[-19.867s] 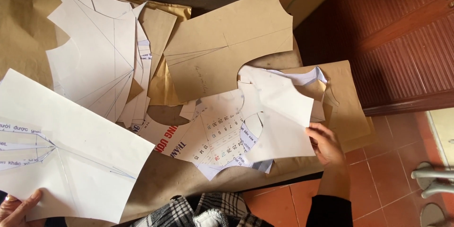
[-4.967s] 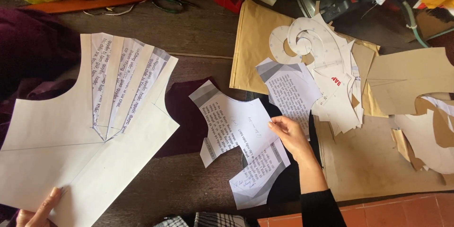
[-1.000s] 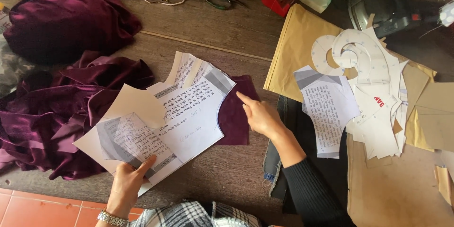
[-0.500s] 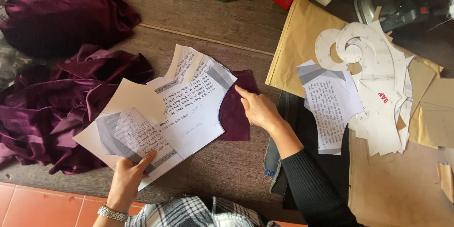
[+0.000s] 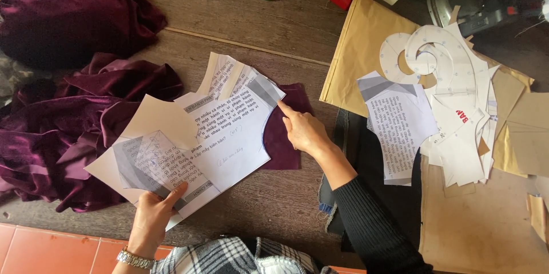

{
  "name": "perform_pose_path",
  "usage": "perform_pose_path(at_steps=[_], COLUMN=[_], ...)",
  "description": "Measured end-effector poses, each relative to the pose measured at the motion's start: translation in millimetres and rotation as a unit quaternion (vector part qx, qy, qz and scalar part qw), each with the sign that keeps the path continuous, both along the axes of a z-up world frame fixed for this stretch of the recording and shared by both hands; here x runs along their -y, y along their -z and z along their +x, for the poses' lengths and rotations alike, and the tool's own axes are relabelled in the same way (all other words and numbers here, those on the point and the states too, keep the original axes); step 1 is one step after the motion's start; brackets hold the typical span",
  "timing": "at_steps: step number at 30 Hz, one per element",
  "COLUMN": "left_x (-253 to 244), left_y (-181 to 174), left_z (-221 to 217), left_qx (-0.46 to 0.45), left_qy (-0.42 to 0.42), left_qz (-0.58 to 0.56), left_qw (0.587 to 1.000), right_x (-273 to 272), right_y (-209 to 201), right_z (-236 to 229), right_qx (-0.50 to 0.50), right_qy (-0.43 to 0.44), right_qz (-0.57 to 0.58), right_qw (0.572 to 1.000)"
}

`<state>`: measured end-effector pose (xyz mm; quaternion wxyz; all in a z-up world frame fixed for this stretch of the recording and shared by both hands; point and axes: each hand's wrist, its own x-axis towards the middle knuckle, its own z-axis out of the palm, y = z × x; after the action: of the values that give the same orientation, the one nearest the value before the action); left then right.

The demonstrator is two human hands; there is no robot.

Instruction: The person sorts through a pile of paper and cardboard pattern pieces on a table, picking them up, flipping them over, and separating them into different stacks. They handle various shapes, including some with printed text and others with hand-drawn lines, organizing them on the workspace.

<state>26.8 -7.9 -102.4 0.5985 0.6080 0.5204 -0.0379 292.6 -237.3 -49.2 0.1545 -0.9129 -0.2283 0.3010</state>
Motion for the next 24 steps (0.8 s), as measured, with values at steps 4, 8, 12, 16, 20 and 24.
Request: perform_pose_path(at_steps=[4, 8, 12, 16, 20, 24], left_x=[0, -1, 0, -1, 1, 0], left_y=[-4, 1, -6, 1, -7, -1], left_z=[1, 0, 2, 0, 2, 0], left_qx=[0.009, 0.038, -0.007, 0.014, 0.004, 0.029], left_qy=[0.007, -0.001, 0.021, 0.017, 0.015, 0.015], left_qz=[-0.009, -0.019, 0.005, -0.006, -0.009, -0.001], left_qw=[1.0, 0.999, 1.0, 1.0, 1.0, 0.999], right_x=[-4, -5, -6, -11, -11, -10], right_y=[1, 2, 2, -11, -10, -7], right_z=[3, 6, 7, 5, 8, 9], right_qx=[0.01, 0.006, 0.007, -0.014, -0.012, 0.001], right_qy=[0.0, 0.004, 0.007, 0.024, 0.019, 0.018], right_qz=[-0.011, -0.022, -0.015, -0.043, -0.047, -0.044], right_qw=[1.0, 1.0, 1.0, 0.999, 0.999, 0.999])
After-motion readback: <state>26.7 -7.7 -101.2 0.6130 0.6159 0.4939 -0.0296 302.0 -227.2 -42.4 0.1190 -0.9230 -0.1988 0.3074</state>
